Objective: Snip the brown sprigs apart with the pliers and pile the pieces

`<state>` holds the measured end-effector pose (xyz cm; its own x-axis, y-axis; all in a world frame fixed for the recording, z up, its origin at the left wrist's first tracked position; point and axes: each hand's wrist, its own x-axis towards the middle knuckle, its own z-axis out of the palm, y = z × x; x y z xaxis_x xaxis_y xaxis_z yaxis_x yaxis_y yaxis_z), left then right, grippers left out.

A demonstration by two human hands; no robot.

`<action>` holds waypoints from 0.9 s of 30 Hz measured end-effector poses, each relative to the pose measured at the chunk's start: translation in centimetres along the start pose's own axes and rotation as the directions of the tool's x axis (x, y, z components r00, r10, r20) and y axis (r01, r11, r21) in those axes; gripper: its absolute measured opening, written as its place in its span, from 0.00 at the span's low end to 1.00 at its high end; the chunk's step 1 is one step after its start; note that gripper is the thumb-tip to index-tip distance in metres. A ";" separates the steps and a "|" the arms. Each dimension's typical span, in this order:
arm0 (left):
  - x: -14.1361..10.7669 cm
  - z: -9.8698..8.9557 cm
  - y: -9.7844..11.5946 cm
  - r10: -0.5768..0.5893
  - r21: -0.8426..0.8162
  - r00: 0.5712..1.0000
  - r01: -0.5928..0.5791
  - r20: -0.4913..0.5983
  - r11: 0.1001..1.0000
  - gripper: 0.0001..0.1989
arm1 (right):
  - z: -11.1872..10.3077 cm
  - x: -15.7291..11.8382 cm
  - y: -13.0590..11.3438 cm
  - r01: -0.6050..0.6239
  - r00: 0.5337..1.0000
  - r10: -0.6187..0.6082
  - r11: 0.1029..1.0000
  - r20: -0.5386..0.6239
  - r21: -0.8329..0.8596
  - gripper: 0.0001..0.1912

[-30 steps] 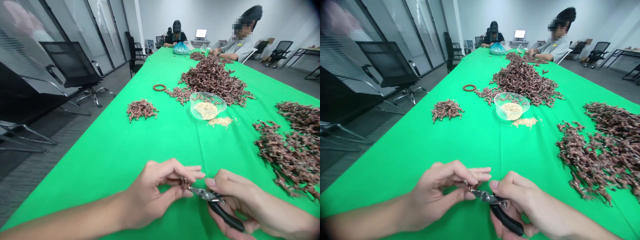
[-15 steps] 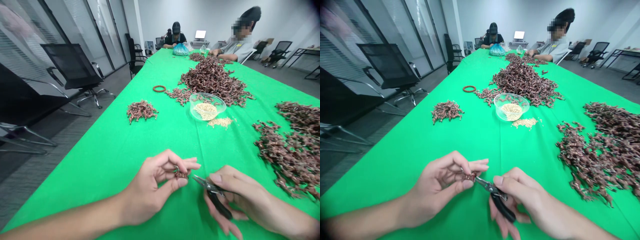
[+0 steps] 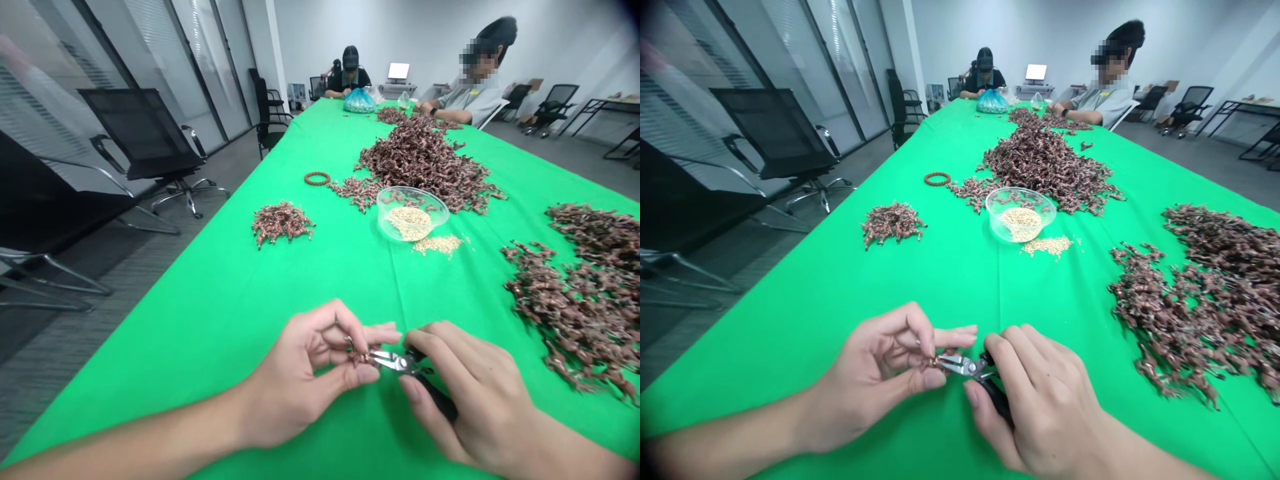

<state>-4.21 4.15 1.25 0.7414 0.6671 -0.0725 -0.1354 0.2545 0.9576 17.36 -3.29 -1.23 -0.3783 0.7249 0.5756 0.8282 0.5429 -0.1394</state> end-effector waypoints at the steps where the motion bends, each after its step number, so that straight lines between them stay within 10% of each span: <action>1: 0.0 0.0 0.0 0.001 0.002 1.000 -0.001 0.002 1.000 0.09 | 0.1 0.0 0.0 0.002 1.000 -0.002 1.000 0.007 0.007 0.12; 27: -0.1 -0.2 -0.2 0.008 0.027 1.000 -0.008 0.001 1.000 0.09 | 0.5 0.0 -1.0 0.027 0.999 -0.027 1.000 -0.042 -0.001 0.09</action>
<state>-4.41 4.16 0.96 0.7412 0.6681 -0.0650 -0.1230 0.2303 0.9653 16.32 -3.57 -1.52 -0.3827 0.6918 0.6123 0.8180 0.5618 -0.1235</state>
